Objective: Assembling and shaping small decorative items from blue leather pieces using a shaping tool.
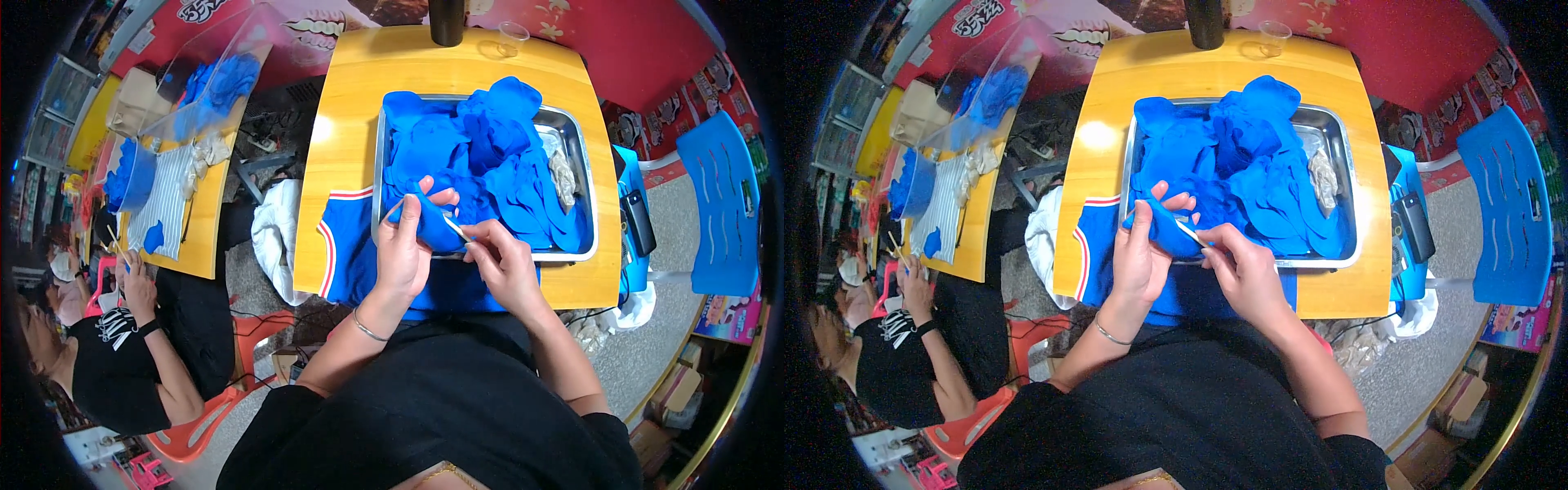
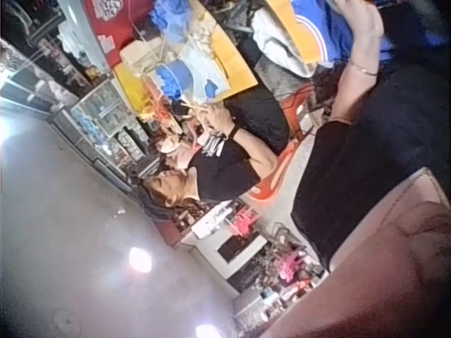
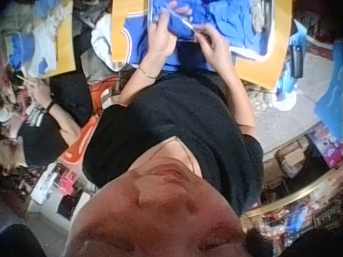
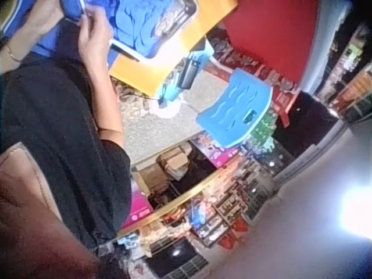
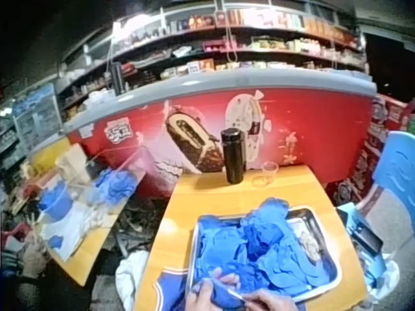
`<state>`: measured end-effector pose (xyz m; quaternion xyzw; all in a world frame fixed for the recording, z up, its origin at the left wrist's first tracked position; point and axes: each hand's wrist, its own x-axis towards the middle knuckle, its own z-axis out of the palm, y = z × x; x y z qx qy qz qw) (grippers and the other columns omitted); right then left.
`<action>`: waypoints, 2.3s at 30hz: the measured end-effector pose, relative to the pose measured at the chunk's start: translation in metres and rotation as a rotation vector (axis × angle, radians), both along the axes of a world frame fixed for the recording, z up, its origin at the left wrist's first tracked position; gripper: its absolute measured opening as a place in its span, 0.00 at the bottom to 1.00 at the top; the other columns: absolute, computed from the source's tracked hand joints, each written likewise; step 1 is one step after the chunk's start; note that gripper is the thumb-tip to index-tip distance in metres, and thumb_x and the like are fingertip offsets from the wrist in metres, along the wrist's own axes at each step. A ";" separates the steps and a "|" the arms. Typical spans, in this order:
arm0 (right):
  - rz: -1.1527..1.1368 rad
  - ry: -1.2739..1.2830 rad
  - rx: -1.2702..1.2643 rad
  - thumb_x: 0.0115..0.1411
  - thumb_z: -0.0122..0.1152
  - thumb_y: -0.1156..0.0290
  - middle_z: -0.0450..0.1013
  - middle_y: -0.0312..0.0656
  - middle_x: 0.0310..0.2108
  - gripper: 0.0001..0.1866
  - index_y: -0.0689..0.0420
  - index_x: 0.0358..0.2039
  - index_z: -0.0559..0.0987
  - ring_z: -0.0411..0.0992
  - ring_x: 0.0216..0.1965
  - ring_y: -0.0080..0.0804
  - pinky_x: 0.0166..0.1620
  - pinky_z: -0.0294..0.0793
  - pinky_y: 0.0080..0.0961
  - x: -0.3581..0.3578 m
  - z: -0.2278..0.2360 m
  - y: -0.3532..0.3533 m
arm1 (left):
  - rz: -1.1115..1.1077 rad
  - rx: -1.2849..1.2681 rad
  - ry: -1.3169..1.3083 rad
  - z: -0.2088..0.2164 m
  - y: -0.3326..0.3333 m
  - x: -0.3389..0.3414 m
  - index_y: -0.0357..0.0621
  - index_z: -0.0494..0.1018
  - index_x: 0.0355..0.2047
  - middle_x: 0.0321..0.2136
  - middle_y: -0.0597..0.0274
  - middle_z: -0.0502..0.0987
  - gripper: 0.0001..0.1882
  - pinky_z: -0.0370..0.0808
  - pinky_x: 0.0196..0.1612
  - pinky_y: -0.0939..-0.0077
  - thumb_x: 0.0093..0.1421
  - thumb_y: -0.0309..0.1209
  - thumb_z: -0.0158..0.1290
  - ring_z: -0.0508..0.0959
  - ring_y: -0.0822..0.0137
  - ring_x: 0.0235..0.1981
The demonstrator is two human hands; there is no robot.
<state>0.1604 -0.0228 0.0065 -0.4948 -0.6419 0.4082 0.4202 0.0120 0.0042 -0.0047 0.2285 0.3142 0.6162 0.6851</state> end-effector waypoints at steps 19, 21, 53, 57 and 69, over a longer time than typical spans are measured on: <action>0.095 0.635 -0.607 0.62 0.48 0.76 0.67 0.34 0.23 0.06 0.59 0.40 0.70 0.57 0.17 0.13 0.20 0.55 0.12 -0.012 0.005 -0.006 | 0.040 0.049 0.022 -0.001 0.001 -0.001 0.36 0.64 0.53 0.40 0.50 0.76 0.22 0.74 0.46 0.70 0.63 0.38 0.47 0.76 0.60 0.44; 0.068 0.488 -0.432 0.62 0.48 0.76 0.68 0.34 0.23 0.06 0.59 0.40 0.69 0.57 0.17 0.13 0.20 0.54 0.12 -0.014 -0.003 -0.005 | 0.028 0.019 -0.014 -0.006 0.000 0.000 0.35 0.66 0.51 0.40 0.50 0.76 0.21 0.73 0.47 0.69 0.62 0.37 0.48 0.76 0.61 0.44; 0.114 -0.019 -0.185 0.57 0.54 0.80 0.75 0.45 0.26 0.08 0.61 0.38 0.73 0.76 0.29 0.28 0.31 0.73 0.22 0.013 0.019 0.003 | -0.117 0.079 0.093 0.004 -0.002 -0.003 0.35 0.55 0.58 0.43 0.45 0.73 0.33 0.70 0.52 0.57 0.65 0.51 0.33 0.74 0.53 0.46; 0.059 -0.040 -0.093 0.57 0.53 0.80 0.74 0.44 0.25 0.07 0.62 0.38 0.73 0.76 0.28 0.27 0.30 0.72 0.22 0.004 0.015 -0.004 | 0.011 0.113 0.083 -0.001 0.000 0.000 0.35 0.55 0.58 0.44 0.45 0.72 0.34 0.69 0.53 0.57 0.64 0.52 0.34 0.74 0.55 0.47; -0.004 0.263 -0.334 0.62 0.47 0.76 0.68 0.33 0.22 0.08 0.59 0.43 0.68 0.60 0.18 0.13 0.20 0.56 0.12 -0.017 -0.003 -0.008 | 0.104 0.068 0.022 -0.010 -0.002 0.010 0.39 0.59 0.57 0.45 0.47 0.73 0.27 0.71 0.50 0.66 0.65 0.46 0.39 0.74 0.59 0.46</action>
